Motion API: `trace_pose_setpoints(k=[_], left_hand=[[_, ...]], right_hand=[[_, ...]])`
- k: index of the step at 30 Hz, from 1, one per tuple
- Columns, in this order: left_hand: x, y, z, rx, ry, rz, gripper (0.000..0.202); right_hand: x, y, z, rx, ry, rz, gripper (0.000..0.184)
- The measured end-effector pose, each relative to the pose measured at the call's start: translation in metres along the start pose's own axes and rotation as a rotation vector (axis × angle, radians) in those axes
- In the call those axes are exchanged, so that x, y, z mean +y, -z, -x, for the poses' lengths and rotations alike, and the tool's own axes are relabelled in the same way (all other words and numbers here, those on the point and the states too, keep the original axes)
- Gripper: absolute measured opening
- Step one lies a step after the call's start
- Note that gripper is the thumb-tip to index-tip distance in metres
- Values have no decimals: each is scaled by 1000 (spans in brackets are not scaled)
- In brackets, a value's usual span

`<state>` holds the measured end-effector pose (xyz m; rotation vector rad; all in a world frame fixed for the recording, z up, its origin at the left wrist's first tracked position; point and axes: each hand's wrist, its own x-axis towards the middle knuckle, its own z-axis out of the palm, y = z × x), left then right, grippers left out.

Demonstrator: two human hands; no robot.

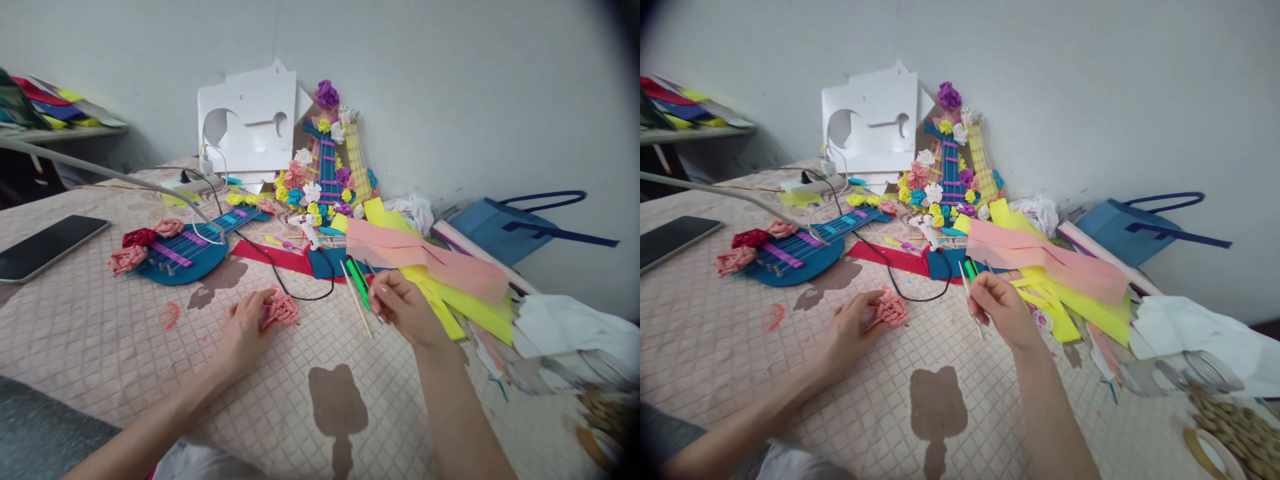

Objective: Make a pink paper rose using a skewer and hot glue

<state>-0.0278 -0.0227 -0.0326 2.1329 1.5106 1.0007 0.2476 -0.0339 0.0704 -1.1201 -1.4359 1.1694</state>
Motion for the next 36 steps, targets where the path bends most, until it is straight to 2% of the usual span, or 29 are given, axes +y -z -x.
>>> trace_pose_setpoints(k=[7, 12, 17, 21, 24, 27, 31, 33, 36], left_hand=[[0, 0, 0, 2, 9, 2, 39], [2, 1, -1, -8, 11, -6, 39], [4, 4, -2, -26, 21, 4, 40], [4, 4, -1, -24, 11, 17, 41], [4, 3, -2, -27, 16, 18, 42], [4, 3, -2, -28, 21, 15, 43], [2, 2, -1, -25, 11, 11, 43], [1, 1, -1, -8, -1, 14, 43], [0, 0, -1, 2, -2, 7, 41]], right_hand=[[37, -20, -5, -33, -80, 197, 22], [55, -38, -6, -42, -39, 471, 10], [65, -52, -9, -43, 54, 811, 21], [67, -62, -10, -47, 65, 915, 30], [69, -72, -12, -54, 81, 889, 28], [73, -79, -13, -68, 128, 822, 15], [74, -77, -12, -46, 156, 729, 12], [71, -72, -10, 6, 151, 564, 8], [67, -65, -8, 74, 61, 175, 9]])
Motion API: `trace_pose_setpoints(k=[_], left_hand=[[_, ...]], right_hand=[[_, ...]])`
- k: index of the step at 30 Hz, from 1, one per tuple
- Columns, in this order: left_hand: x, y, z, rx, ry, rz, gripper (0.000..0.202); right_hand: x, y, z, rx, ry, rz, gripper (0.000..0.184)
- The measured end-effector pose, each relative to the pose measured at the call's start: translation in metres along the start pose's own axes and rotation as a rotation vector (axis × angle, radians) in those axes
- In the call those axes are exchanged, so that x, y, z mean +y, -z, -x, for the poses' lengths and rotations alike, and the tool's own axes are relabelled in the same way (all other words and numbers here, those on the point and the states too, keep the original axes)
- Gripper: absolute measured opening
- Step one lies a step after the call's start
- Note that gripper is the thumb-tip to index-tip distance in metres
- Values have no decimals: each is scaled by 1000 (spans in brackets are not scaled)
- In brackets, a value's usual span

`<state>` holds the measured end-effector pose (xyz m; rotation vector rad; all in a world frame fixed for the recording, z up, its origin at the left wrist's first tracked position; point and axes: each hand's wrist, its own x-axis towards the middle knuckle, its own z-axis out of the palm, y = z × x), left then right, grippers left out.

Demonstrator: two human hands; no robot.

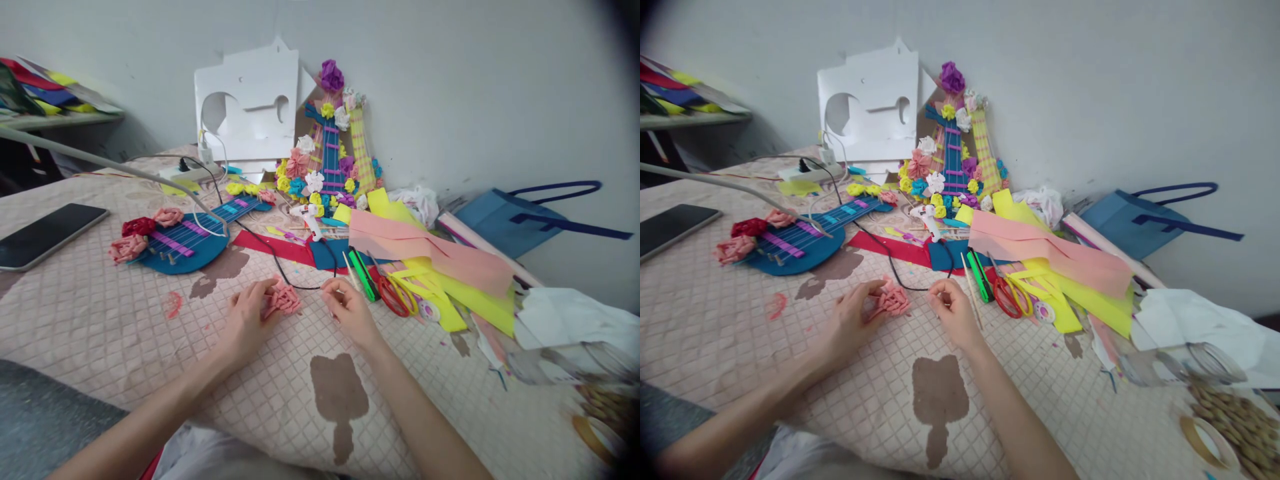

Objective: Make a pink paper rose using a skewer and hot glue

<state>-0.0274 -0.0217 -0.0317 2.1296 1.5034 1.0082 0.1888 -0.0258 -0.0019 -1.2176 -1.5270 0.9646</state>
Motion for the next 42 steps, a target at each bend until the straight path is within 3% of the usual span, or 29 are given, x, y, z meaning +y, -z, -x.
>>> trace_pose_setpoints(k=[4, 8, 16, 20, 22, 24, 26, 29, 31, 34, 36, 39, 42], left_hand=[[1, 2, 0, -16, 5, -16, 41], [2, 3, 0, -23, 11, -27, 43], [1, 1, 0, -29, 17, -18, 42], [2, 3, 0, -41, 15, -6, 42], [2, 3, 0, -39, 17, -7, 42], [2, 4, 0, -40, 20, -7, 42], [3, 4, 0, -37, 21, -8, 42], [2, 3, 0, -31, 17, -6, 41], [2, 2, 0, -23, 16, -7, 41], [2, 1, 0, -22, 18, -11, 41], [2, 1, 0, -24, 17, -13, 42], [2, 0, 0, -20, 19, -20, 42], [1, 0, 0, -20, 18, -23, 42]], right_hand=[[-6, 9, -2, 31, -103, -469, 20], [-12, 18, -6, 139, -42, -636, 23], [-24, 50, -12, 502, 185, -522, 23], [-30, 76, -10, 762, 356, -384, 21], [-26, 78, -8, 806, 359, -274, 19], [-19, 68, -5, 682, 246, -118, 16], [-10, 49, -3, 416, 130, 76, 12], [-3, 21, -4, 28, 165, 377, 15], [-2, 9, -7, -102, 243, 597, 27], [-2, -2, -13, -171, 300, 854, 32], [0, -7, -17, -188, 297, 910, 27], [5, -12, -21, -160, 278, 833, 18], [9, -13, -23, -86, 245, 620, 16]])
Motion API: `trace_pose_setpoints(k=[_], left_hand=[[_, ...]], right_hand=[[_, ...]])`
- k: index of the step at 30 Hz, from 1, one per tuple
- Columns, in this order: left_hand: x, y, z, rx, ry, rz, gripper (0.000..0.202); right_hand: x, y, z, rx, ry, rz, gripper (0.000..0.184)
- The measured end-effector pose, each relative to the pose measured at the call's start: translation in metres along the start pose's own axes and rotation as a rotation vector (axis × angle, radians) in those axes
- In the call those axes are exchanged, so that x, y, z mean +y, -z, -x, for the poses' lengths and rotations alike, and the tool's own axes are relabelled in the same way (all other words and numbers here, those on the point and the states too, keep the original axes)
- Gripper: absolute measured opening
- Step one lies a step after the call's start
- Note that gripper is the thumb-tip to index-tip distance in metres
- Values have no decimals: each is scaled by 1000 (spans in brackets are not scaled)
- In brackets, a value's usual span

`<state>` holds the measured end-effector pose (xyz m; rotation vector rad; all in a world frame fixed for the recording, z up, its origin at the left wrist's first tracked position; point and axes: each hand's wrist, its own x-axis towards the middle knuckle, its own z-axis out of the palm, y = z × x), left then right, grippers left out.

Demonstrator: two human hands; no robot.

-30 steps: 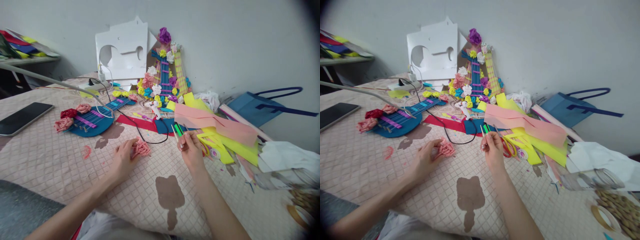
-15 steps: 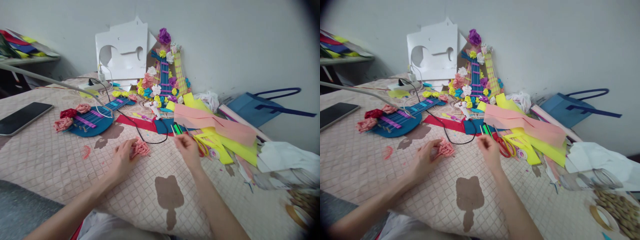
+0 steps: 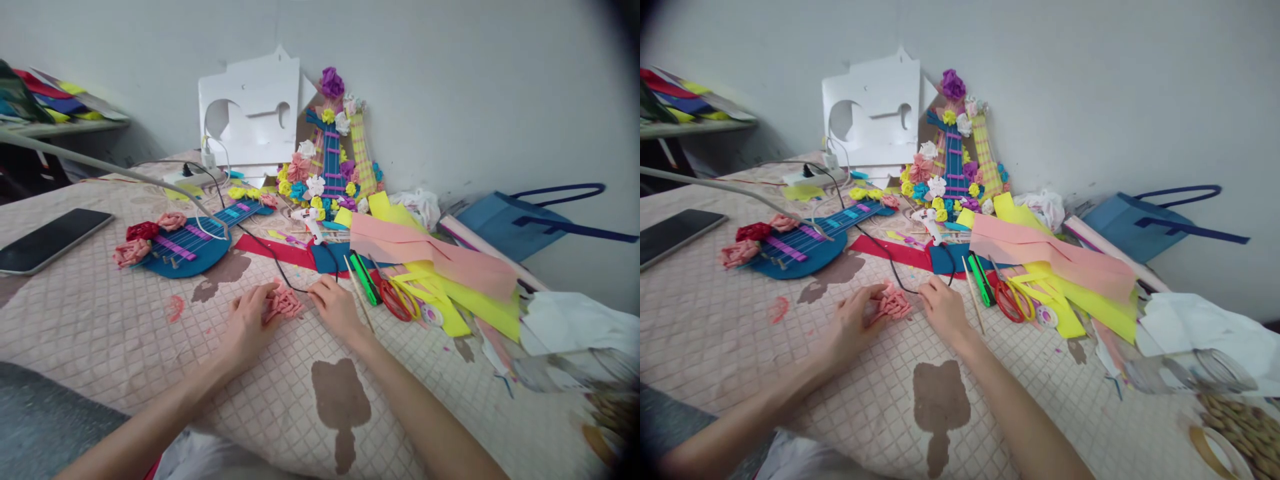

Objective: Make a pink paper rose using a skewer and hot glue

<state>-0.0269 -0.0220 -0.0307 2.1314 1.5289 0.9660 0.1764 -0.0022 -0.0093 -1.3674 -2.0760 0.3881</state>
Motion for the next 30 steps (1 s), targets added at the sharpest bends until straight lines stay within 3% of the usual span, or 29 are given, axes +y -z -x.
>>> trace_pose_setpoints(k=[3, 7, 13, 17, 19, 22, 26, 30], left_hand=[[-1, 0, 0, 2, 0, 3, 42], [-2, -1, 1, 19, -1, 2, 40], [-2, -1, 1, 24, 3, 17, 40], [-3, -2, 1, 31, 6, 29, 42], [-5, -3, 1, 46, -4, 25, 42], [-6, -4, 2, 51, -21, 23, 42], [-5, -4, 1, 50, -13, 26, 41], [-5, -3, 1, 44, -5, 34, 42]], right_hand=[[3, 3, -1, 106, -68, -241, 12], [12, 17, -1, 248, -165, -400, 17], [31, 62, 3, 567, -241, -618, 26], [31, 83, 6, 756, -223, -781, 25], [25, 80, 7, 724, -220, -837, 24], [14, 63, 6, 512, -229, -833, 25], [5, 36, 6, 221, -217, -444, 26], [9, 23, 8, 163, -185, -256, 9]])
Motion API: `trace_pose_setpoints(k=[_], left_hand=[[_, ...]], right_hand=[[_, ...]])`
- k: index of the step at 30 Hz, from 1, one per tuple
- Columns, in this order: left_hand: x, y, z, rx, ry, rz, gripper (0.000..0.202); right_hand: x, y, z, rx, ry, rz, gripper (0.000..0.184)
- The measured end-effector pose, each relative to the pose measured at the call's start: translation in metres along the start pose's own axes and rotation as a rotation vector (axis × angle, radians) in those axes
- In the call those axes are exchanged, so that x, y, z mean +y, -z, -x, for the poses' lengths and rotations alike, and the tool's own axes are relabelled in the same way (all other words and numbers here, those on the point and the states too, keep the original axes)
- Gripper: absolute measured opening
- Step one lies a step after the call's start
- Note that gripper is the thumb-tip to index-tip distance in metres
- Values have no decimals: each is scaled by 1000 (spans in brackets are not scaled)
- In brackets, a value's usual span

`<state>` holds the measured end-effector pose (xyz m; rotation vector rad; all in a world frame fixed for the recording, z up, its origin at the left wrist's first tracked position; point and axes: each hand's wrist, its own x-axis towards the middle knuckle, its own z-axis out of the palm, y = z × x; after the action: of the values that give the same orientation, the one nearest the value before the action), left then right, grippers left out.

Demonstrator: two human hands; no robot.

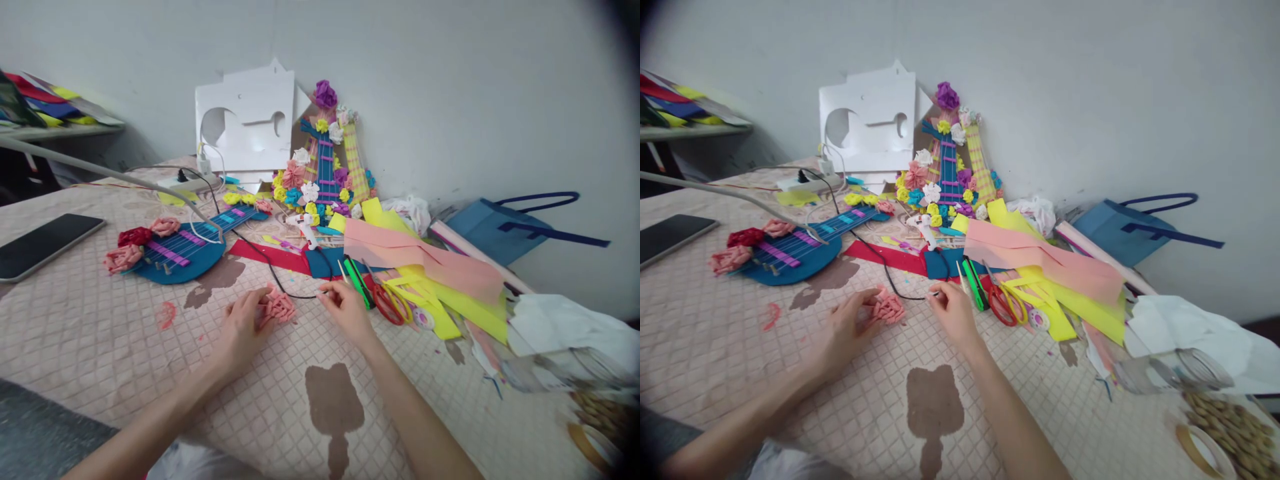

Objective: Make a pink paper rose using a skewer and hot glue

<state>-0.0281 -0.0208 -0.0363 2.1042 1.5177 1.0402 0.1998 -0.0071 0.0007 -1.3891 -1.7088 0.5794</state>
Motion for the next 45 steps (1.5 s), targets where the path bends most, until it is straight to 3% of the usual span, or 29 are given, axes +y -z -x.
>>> trace_pose_setpoints(k=[4, 8, 13, 18, 23, 27, 30, 33, 35, 39, 43, 45], left_hand=[[-1, -1, 0, -4, -2, -9, 40], [0, 1, 0, -15, 3, -12, 40], [2, 3, -1, -24, 8, 1, 41], [2, 2, -1, -15, 14, 1, 41], [4, 4, -1, -46, 33, -2, 40], [4, 4, -1, -38, 31, 2, 40], [3, 3, -1, -27, 26, 4, 39], [2, 2, -1, -18, 25, 4, 39], [2, 1, -1, -16, 24, 5, 39], [2, 2, -1, -18, 25, 8, 40], [3, 3, -2, -22, 27, 12, 42], [3, 3, -2, -24, 27, 15, 41]], right_hand=[[10, -4, -2, -17, 13, 94, 24], [12, -6, -3, -40, 24, 72, 9], [12, -4, -3, -1, 25, -86, 9], [17, -1, -6, 107, -76, -373, 22], [6, 29, -11, 198, -115, -669, 36], [-5, 49, -9, 183, -100, -864, 33], [-10, 35, 0, 0, -109, -680, 25], [-15, 8, 9, -241, -29, -204, 14], [-16, -7, 12, -305, 83, 69, 26], [-12, -22, 12, -347, 233, 348, 40], [-8, -25, 9, -292, 247, 352, 17], [-8, -24, 8, -226, 223, 235, 13]])
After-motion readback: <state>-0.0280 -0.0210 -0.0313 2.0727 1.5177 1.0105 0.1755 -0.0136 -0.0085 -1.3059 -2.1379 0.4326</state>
